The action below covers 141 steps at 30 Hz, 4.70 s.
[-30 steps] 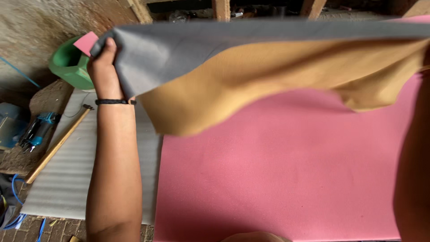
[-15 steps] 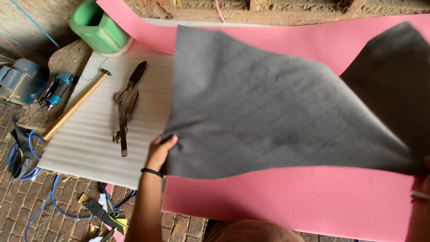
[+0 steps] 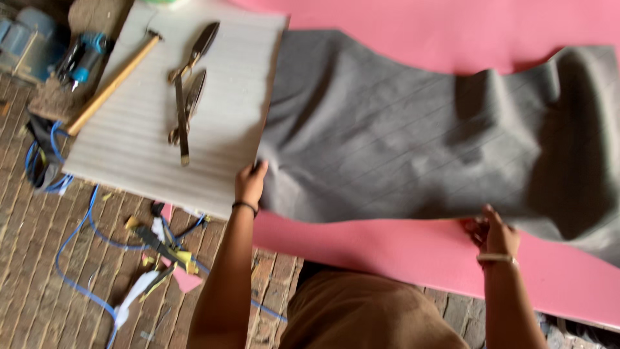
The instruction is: The person lays a gray fabric panel over pink foam sheets on a work table, smooths and aligns it, then measures and marks the fabric with a ruler and chalk. They reposition the fabric and foam, then cut along the marked lines with shears.
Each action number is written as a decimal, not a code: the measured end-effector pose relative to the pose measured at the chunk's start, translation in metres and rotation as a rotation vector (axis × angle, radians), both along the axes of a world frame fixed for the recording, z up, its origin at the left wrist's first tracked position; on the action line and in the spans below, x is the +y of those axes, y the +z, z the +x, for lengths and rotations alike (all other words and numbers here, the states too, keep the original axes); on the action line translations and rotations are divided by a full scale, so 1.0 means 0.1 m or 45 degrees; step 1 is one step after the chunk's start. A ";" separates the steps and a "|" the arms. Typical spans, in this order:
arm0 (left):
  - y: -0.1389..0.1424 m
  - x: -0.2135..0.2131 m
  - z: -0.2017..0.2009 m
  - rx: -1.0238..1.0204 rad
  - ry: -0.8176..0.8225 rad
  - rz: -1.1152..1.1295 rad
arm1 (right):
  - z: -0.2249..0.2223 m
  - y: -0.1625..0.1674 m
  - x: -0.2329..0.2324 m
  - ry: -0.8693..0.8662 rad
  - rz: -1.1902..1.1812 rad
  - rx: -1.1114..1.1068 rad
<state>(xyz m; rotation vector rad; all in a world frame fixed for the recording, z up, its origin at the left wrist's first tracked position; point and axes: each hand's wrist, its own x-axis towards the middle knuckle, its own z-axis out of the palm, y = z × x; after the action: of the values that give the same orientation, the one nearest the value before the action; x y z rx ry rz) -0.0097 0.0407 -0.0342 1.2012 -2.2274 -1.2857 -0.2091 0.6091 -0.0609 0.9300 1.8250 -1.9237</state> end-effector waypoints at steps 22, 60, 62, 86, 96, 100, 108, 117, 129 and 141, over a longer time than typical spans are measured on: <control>-0.36 0.26 0.95 -0.074 -0.112 -0.123 | 0.74 -0.04 0.46 0.170 0.408 0.248; -0.13 0.43 1.40 -0.079 -0.107 -0.374 | 1.24 -0.13 0.62 0.061 0.544 0.093; -0.07 0.44 1.43 -0.147 -0.063 -0.338 | 1.25 -0.11 0.63 0.089 0.574 0.099; 0.24 0.90 -0.75 -0.731 -0.847 -0.785 | 1.27 -0.28 0.72 0.171 0.368 -0.149; 0.02 0.62 -1.74 -0.722 -0.819 -0.858 | 1.38 -0.10 0.80 0.168 0.330 -0.438; -0.15 0.60 -2.03 -0.708 -0.821 -0.863 | 1.51 0.13 0.71 0.118 0.345 -0.439; -0.20 1.72 -1.79 -0.307 -1.039 -1.006 | 1.32 0.65 1.55 -0.243 0.768 -0.079; 0.14 4.28 -1.58 -0.354 -1.245 -0.965 | -0.47 0.40 2.86 0.735 1.604 0.025; -0.10 4.41 -1.80 -0.441 -1.009 -0.908 | -0.84 0.79 3.11 0.768 0.993 0.299; -0.04 4.43 -1.83 -0.583 -0.962 -0.882 | 0.05 0.45 4.09 0.695 1.350 0.185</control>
<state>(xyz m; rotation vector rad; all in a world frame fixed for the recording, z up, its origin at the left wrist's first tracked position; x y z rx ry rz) -0.1924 0.4842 -0.0385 0.4061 -3.2309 -0.2867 -0.2042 1.0178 -0.0157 0.4155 2.8341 -0.6412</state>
